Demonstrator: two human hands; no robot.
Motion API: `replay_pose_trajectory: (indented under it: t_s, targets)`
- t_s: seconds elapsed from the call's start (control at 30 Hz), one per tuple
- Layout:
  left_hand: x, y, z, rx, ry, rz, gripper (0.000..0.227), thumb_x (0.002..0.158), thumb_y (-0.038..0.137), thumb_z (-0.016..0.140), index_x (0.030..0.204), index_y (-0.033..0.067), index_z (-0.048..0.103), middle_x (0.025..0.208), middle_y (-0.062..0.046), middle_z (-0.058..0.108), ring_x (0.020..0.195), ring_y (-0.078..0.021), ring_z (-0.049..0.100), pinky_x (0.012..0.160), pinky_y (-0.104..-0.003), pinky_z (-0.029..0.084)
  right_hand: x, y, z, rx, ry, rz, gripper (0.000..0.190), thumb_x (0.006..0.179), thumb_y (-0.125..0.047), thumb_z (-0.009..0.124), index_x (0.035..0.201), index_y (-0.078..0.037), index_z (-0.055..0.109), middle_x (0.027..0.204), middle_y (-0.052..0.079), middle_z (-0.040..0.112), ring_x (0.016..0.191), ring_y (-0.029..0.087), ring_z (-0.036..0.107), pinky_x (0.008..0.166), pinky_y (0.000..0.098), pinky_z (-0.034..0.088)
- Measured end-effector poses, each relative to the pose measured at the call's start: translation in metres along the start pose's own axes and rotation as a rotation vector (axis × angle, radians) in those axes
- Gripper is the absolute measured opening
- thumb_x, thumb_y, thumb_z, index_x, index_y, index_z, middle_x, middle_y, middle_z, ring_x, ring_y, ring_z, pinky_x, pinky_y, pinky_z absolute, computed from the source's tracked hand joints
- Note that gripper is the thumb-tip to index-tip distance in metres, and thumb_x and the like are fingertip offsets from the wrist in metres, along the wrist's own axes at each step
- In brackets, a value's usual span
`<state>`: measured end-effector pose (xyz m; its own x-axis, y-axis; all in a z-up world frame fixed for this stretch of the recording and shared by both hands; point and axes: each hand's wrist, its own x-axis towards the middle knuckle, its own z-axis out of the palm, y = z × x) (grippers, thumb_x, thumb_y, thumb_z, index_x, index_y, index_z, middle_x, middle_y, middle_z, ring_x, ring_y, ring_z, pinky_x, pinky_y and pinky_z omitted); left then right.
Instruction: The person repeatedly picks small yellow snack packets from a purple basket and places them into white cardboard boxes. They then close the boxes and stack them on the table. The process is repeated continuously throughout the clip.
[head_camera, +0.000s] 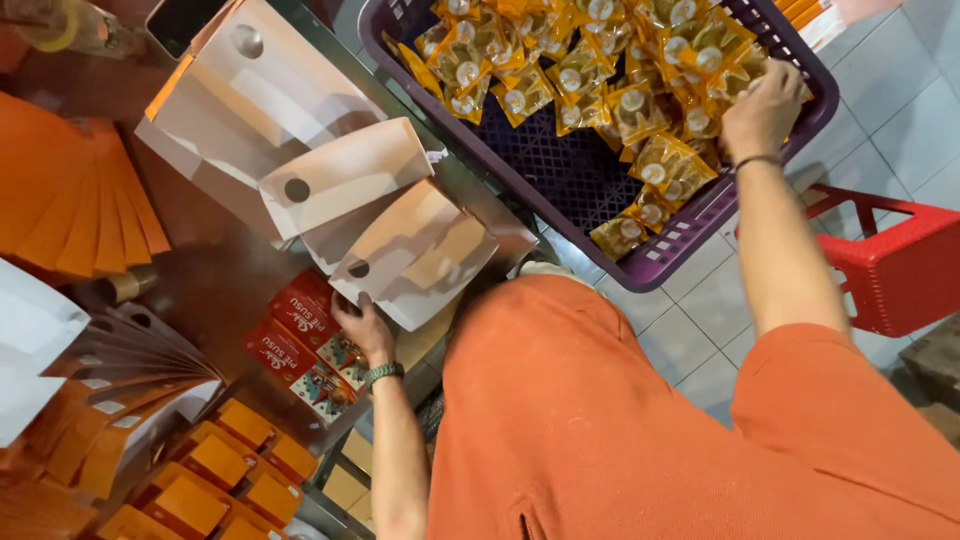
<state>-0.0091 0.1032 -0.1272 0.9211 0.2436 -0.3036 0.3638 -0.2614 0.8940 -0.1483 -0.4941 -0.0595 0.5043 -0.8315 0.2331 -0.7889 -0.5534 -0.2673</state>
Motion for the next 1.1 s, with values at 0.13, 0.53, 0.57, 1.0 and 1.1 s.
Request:
replay_pose_trajectory:
  t_s: [0.13, 0.53, 0.57, 1.0, 1.1]
  targets:
    - [-0.014, 0.002, -0.005, 0.09, 0.031, -0.027, 0.061, 0.103, 0.036, 0.054, 0.148, -0.001, 0.039, 0.149, -0.02, 0.047, 0.137, -0.034, 0.049, 0.115, -0.042, 0.043, 0.023, 0.018, -0.006, -0.121, -0.519, 0.24, 0.07, 0.092, -0.022, 0.08, 0.146, 0.002, 0.041, 0.142, 0.026, 0.043, 0.132, 0.042, 0.035, 0.11, 0.0532, 0.034]
    - [-0.037, -0.021, -0.028, -0.045, 0.183, -0.157, 0.041, 0.107, 0.029, 0.047, 0.142, 0.0075, 0.045, 0.104, -0.004, 0.063, 0.081, -0.0112, 0.062, 0.062, -0.026, 0.05, 0.019, 0.054, -0.001, -0.229, -0.516, -0.082, 0.058, 0.092, -0.058, 0.086, 0.087, -0.004, 0.064, 0.123, 0.022, 0.056, 0.113, 0.042, 0.045, 0.092, 0.0549, 0.043]
    - [-0.037, -0.023, -0.03, -0.032, 0.176, -0.123, 0.039, 0.107, 0.028, 0.046, 0.139, 0.0059, 0.047, 0.087, -0.004, 0.061, 0.07, -0.0111, 0.057, 0.061, -0.028, 0.046, 0.02, 0.057, -0.001, -0.186, -0.611, 0.058, 0.057, 0.095, -0.058, 0.084, 0.088, -0.006, 0.059, 0.113, 0.024, 0.058, 0.104, 0.043, 0.052, 0.079, 0.053, 0.048]
    - [-0.057, 0.076, 0.012, -0.008, 0.36, 0.348, 0.02, 0.104, 0.01, 0.049, 0.122, 0.0017, 0.054, 0.119, -0.015, 0.062, 0.111, -0.0291, 0.063, 0.101, -0.036, 0.057, -0.008, -0.025, -0.057, 0.541, -0.372, 0.283, 0.031, 0.094, -0.026, 0.09, 0.109, -0.012, 0.067, 0.108, 0.002, 0.072, 0.095, 0.014, 0.072, 0.071, 0.0248, 0.061]
    - [-0.076, 0.14, 0.063, -0.112, -0.215, 0.377, 0.021, 0.103, 0.016, 0.052, 0.123, 0.0069, 0.054, 0.119, -0.013, 0.062, 0.108, -0.0239, 0.063, 0.101, -0.034, 0.056, -0.05, -0.104, -0.063, 1.207, -0.362, 0.527, 0.053, 0.077, -0.025, 0.091, 0.121, -0.012, 0.064, 0.128, 0.003, 0.071, 0.12, 0.022, 0.076, 0.095, 0.0361, 0.074]
